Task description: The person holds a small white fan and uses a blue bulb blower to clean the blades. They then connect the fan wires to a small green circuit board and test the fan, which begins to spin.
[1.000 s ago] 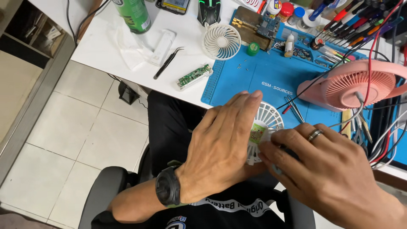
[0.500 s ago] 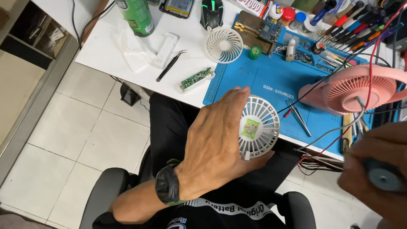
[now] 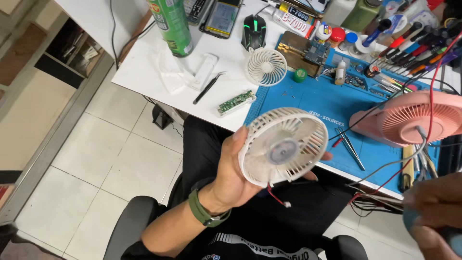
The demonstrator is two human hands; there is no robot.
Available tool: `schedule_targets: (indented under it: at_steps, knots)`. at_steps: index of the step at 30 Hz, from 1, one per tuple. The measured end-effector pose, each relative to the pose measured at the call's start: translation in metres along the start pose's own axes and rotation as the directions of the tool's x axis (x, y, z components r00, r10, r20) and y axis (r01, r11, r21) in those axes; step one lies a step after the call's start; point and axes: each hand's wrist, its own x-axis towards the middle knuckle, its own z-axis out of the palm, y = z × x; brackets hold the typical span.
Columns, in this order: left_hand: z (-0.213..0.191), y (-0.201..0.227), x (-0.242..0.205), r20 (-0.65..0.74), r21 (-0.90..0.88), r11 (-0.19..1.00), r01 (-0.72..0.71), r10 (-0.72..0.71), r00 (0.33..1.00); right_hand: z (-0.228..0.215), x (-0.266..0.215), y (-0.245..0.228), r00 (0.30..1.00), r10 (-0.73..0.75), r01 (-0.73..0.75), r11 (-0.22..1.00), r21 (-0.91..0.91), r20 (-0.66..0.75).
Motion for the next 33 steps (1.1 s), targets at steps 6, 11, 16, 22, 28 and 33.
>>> schedule_targets:
  at_steps: [6,11,16,22,28,33]
  knots:
    - [0.0,-0.012,-0.012,0.097,-0.142,0.981,0.131,-0.118,0.988,0.022,0.043,-0.044,0.996,0.019,-0.017,1.0,-0.023,0.091]
    - [-0.002,-0.017,-0.016,0.089,-0.168,0.974,0.151,-0.137,0.987,0.031,0.041,-0.045,0.958,0.22,-0.222,0.975,-0.008,0.186]
    - [-0.009,-0.027,-0.013,-0.01,-0.1,0.995,-0.007,0.006,1.0,0.031,0.006,0.009,0.922,0.147,-0.185,0.98,0.075,0.357]
    - [-0.019,-0.033,-0.009,0.05,0.049,0.997,-0.056,0.053,0.997,0.091,0.063,-0.139,0.998,-0.061,0.057,0.967,-0.247,-0.008]
    - [-0.025,-0.018,-0.006,-0.077,0.057,0.981,-0.185,0.189,0.979,0.058,0.031,-0.087,0.926,0.192,-0.09,0.948,-0.305,0.325]
    - [-0.024,-0.017,-0.006,-0.071,-0.003,0.987,-0.161,0.16,0.985,0.064,0.056,-0.129,0.981,0.144,-0.136,0.988,-0.072,0.13]
